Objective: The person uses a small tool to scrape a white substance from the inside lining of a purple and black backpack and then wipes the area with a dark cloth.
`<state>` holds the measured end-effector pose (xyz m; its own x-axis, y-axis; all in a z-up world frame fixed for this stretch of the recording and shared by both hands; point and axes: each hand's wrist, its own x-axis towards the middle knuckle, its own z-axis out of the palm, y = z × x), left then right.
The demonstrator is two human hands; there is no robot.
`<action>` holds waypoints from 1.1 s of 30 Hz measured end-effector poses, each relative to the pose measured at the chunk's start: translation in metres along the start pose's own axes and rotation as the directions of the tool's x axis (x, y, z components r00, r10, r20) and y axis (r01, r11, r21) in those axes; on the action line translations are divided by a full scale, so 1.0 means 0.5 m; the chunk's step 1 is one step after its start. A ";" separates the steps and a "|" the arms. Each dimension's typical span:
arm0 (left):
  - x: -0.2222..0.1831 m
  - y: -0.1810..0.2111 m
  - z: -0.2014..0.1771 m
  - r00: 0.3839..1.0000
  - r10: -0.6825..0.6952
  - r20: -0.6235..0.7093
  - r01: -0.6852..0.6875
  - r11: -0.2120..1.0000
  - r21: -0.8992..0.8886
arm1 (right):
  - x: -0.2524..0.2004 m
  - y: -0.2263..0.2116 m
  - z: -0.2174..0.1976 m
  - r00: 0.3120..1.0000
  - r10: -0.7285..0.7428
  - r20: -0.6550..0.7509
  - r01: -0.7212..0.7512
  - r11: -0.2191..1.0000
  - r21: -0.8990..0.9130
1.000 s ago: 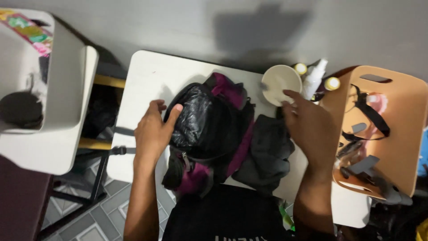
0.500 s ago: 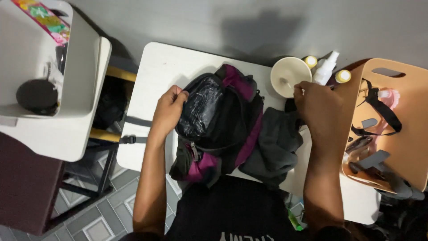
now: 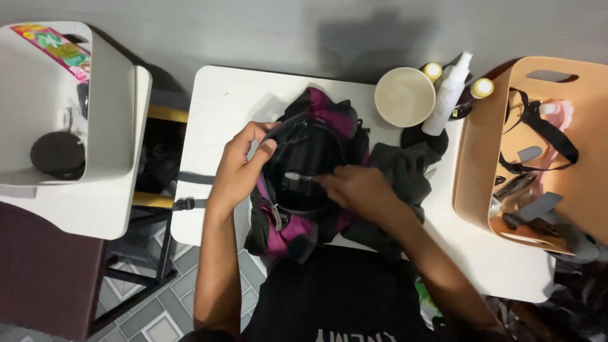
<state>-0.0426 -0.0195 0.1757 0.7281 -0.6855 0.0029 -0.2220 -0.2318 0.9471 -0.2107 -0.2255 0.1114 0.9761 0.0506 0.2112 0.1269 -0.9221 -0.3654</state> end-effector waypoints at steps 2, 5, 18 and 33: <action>0.010 -0.029 0.000 0.994 0.108 -0.020 -0.110 0.973 -0.205 | 0.000 0.029 0.032 0.990 -0.131 -0.052 0.129 0.991 -0.042; 0.011 -0.017 -0.001 0.988 0.130 -0.084 -0.152 0.918 -0.366 | 0.020 0.096 0.013 0.985 -0.022 -0.173 -0.013 0.980 -0.198; 0.027 -0.003 0.032 0.957 0.280 0.069 -0.208 0.835 -0.510 | 0.015 0.060 0.092 0.968 -0.215 -0.127 0.225 0.972 0.070; 0.022 -0.157 0.034 0.948 0.002 -0.318 -0.249 0.626 -0.739 | 0.040 -0.002 0.048 0.944 -0.299 -0.137 0.283 0.951 -0.126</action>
<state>-0.0283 -0.0204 0.0960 0.8959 -0.4313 0.1066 0.1592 0.5357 0.8293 -0.1871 -0.2144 0.0943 0.8597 0.2712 0.4329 0.3747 -0.9108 -0.1733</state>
